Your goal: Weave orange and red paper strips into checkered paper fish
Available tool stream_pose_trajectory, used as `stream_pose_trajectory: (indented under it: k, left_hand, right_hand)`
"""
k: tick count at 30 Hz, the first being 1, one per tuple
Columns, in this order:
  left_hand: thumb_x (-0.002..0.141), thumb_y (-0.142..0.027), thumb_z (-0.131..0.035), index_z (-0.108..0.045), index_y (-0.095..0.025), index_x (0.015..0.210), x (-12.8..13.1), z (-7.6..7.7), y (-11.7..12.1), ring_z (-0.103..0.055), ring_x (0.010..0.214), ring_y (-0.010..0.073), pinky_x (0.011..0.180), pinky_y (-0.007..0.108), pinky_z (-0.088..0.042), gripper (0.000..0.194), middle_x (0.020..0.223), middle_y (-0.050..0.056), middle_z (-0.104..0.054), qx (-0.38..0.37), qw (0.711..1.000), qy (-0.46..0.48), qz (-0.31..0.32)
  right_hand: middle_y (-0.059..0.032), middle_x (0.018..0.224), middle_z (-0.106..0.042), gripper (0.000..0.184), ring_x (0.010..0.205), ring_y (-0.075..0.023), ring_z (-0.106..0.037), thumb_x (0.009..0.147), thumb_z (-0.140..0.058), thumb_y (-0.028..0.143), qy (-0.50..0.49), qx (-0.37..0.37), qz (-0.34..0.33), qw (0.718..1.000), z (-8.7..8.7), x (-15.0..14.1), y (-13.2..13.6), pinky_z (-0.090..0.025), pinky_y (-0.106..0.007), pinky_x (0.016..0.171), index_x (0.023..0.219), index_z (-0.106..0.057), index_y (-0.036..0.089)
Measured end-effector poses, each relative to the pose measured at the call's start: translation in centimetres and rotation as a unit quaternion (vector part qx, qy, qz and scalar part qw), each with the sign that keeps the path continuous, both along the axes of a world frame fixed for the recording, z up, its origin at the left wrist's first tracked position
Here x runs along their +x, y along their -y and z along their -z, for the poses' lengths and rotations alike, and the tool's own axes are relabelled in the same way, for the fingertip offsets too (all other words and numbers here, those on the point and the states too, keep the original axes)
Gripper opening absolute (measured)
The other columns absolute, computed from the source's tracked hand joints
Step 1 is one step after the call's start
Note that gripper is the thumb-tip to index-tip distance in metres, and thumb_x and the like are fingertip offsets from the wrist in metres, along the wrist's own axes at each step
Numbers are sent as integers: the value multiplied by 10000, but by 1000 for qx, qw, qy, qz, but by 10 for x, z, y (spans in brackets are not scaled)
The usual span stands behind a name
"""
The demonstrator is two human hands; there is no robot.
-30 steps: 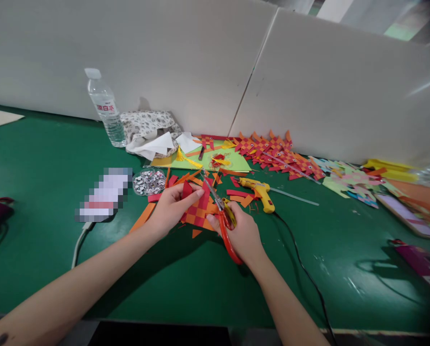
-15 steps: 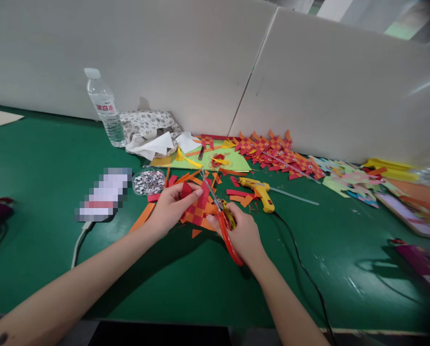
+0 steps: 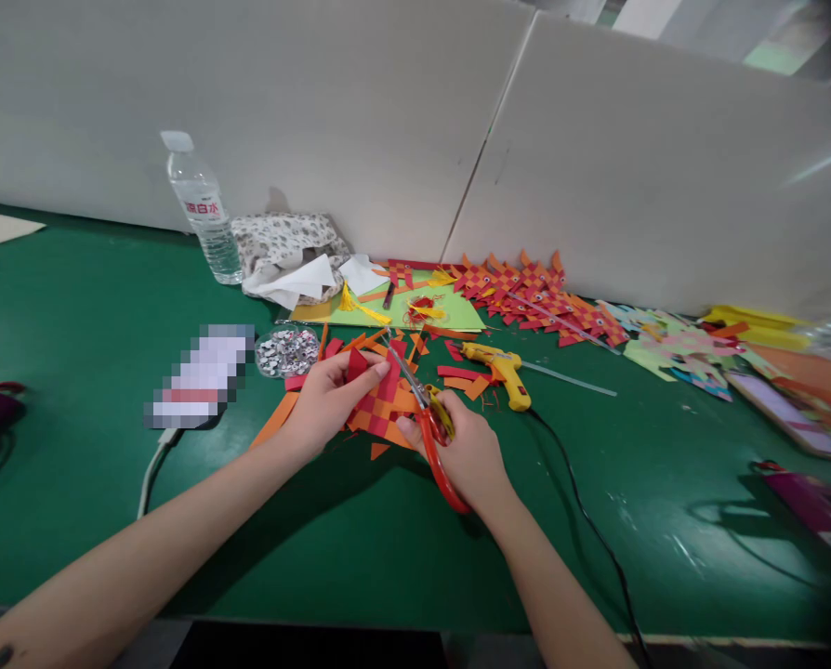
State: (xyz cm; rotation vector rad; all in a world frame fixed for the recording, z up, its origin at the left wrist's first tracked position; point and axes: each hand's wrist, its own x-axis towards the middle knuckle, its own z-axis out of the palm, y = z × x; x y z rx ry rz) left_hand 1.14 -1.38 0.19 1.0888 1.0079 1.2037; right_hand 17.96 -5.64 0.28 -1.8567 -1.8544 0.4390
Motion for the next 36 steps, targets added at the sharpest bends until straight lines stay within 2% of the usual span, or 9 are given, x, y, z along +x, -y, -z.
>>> stream_pose_trajectory:
  k: [9, 20, 25, 29, 32, 36]
  left_hand:
    - [666, -421, -708, -675, -184, 794, 0, 0, 0, -604, 656, 133, 597, 229, -489, 271, 757, 16, -672, -1, 1000, 7, -3]
    - [665, -446, -697, -674, -183, 791, 0, -1, 1, -588, 641, 134, 573, 227, -471, 292, 747, 13, -667, 7, 1000, -13, -6]
    - [674, -444, -684, -691, -183, 774, 0, -3, 3, -563, 565, 124, 491, 219, -434, 280, 676, 10, -653, 34, 997, -62, 6]
    - [686, -437, -673, -691, -184, 785, 0, 0, 4, -544, 522, 122, 447, 223, -407, 272, 644, 11, -640, 40, 996, -76, 18]
    - [694, -435, -670, -681, -182, 759, 0, 1, 3, -535, 525, 112, 449, 217, -400, 262, 682, 15, -646, 33, 996, -78, 19]
    - [699, -423, -674, -671, -177, 729, 1, 0, 2, -544, 579, 109, 508, 215, -421, 247, 725, 16, -644, 21, 997, -73, 14]
  right_hand:
    - [59, 549, -508, 278, 463, -122, -461, 709, -545, 472, 6, 10, -5, 1000, 1, 1, 0, -293, -206, 473, 693, -399, 236]
    - [68, 469, -429, 335, 425, -100, -357, 713, -553, 504, 18, 31, 7, 999, 2, 2, 0, -238, -206, 435, 608, -397, 226]
    - [67, 496, -448, 309, 438, -101, -383, 718, -549, 493, -3, 24, -3, 1000, 2, 2, 0, -262, -204, 448, 638, -412, 228]
    - [76, 471, -390, 352, 438, -94, -316, 703, -586, 482, -15, 25, 12, 1000, 3, 3, 0, -242, -204, 447, 587, -380, 221]
    - [78, 475, -346, 354, 455, -96, -304, 698, -611, 468, -67, 27, 28, 997, 5, 4, -1, -242, -205, 446, 585, -383, 221]
    - [71, 538, -413, 284, 478, -95, -359, 703, -631, 440, -208, 35, 54, 976, 6, 7, -4, -314, -210, 469, 677, -457, 217]
